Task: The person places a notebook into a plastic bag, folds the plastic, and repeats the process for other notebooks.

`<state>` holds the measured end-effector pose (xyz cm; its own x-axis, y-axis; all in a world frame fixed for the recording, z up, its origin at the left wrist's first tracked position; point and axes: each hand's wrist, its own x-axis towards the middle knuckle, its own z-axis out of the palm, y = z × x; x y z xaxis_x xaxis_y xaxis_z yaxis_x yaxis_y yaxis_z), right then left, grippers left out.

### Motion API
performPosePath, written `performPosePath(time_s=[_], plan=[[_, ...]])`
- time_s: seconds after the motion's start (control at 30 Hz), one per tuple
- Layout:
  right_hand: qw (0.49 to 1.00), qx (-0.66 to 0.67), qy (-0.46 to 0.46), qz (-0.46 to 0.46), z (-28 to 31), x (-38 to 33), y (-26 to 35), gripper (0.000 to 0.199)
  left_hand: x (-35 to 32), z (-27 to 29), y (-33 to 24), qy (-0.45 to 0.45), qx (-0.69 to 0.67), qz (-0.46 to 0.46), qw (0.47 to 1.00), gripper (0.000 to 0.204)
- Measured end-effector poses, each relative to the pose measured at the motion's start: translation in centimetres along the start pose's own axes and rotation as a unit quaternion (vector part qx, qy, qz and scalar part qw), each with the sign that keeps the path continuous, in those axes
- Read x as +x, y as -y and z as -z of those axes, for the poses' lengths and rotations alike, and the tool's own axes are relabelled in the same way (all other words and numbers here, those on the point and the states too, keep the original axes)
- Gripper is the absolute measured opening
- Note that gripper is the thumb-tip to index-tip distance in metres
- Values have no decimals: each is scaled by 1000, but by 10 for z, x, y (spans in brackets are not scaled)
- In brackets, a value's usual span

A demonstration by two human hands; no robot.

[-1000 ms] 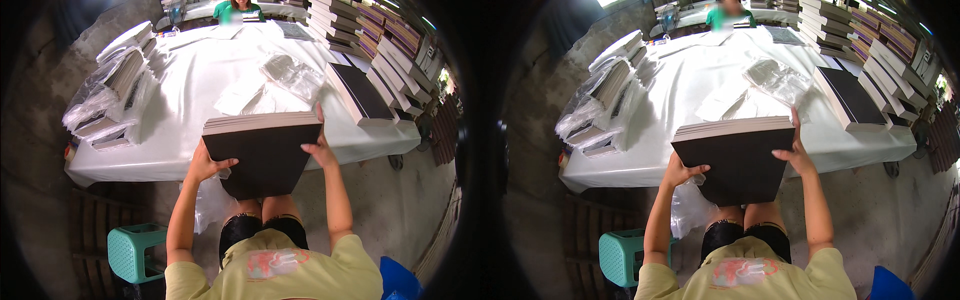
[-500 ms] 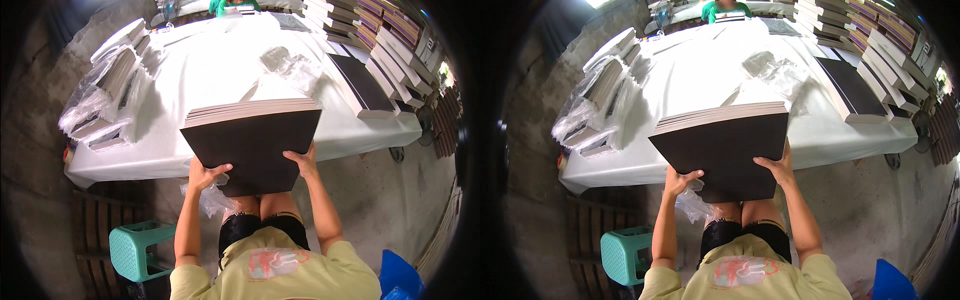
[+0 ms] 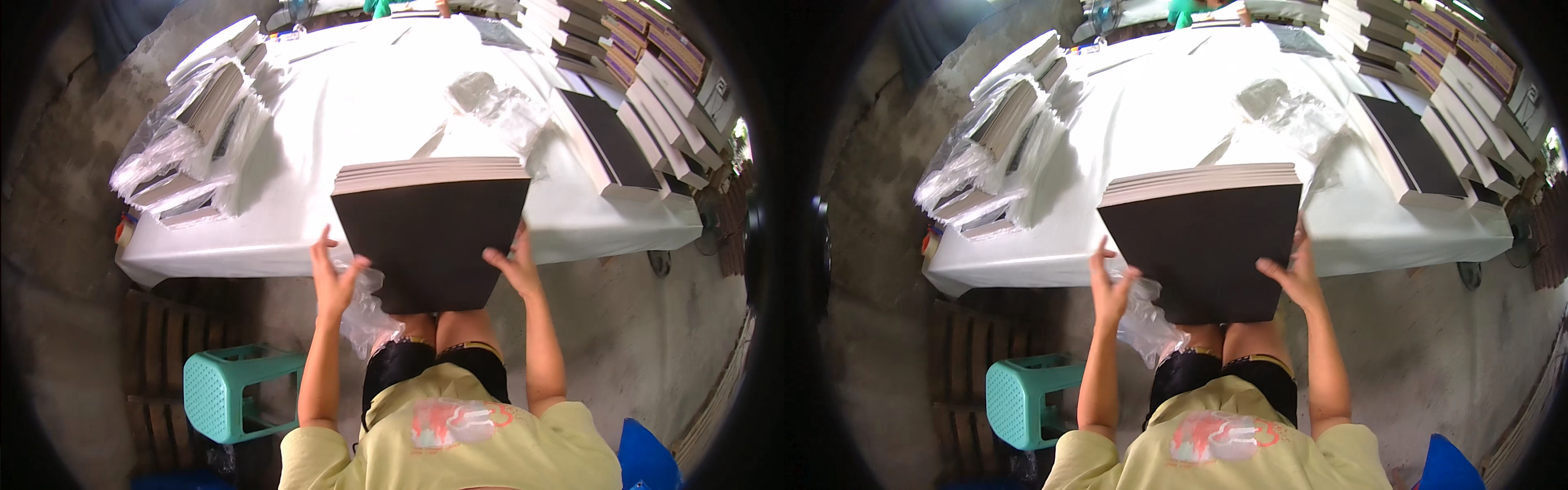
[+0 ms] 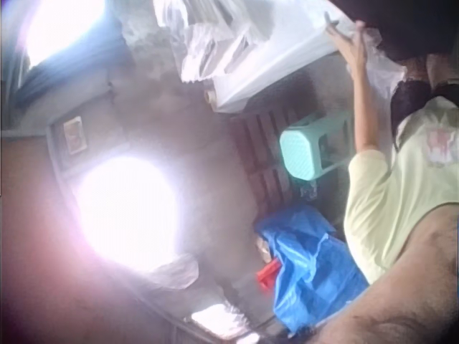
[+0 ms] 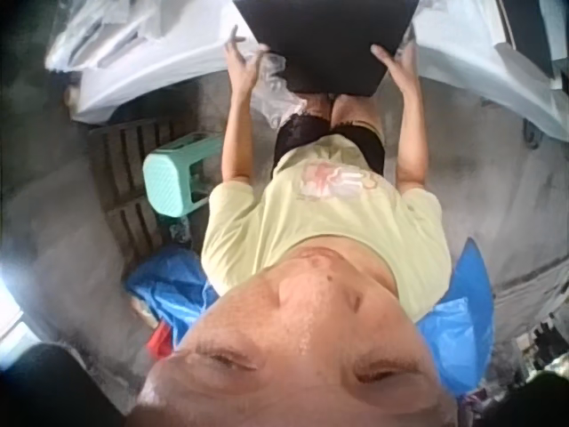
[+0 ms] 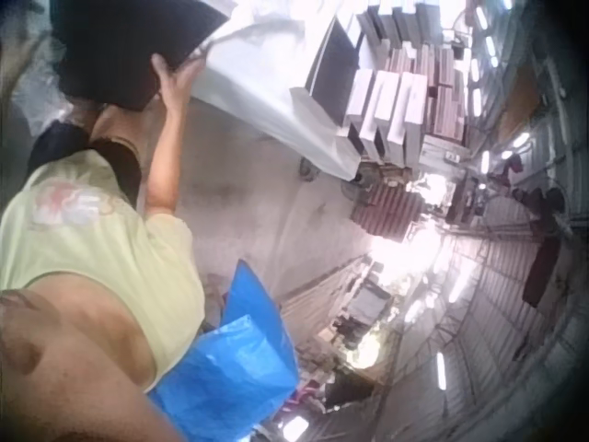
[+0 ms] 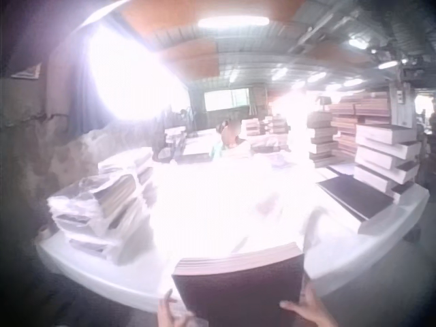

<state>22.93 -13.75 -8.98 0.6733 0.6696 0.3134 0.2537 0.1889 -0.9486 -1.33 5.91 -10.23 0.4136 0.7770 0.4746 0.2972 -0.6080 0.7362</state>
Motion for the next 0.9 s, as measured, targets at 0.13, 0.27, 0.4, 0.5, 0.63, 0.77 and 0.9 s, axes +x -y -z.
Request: performPosePath(time_s=[0.13, 0.27, 0.4, 0.5, 0.63, 0.77, 0.9], plan=[[962, -29, -263, 59, -7, -18, 29, 65, -8, 48, -64, -49, -415, 185, 889, 62], [986, 99, 101, 82, -79, -39, 91, 52, -23, 35, -106, -40, -406, 91, 908, 57], [935, 326, 107, -87, -109, -52, 97, 43, -34, 20, -131, 65, -392, 87, 913, 55], [944, 309, 33, -106, -94, -42, 85, 13, -41, 12, -131, 133, -415, 142, 889, 35], [979, 191, -13, -72, -73, -35, 78, 5, -44, 1, -123, 89, -481, 213, 846, 13], [980, 169, -68, -76, -47, -27, 75, 16, -45, -4, -110, 60, -493, 228, 837, 16], [976, 159, -131, -76, 1, -21, 70, 25, -18, 33, -73, -181, -242, 115, 946, 13]])
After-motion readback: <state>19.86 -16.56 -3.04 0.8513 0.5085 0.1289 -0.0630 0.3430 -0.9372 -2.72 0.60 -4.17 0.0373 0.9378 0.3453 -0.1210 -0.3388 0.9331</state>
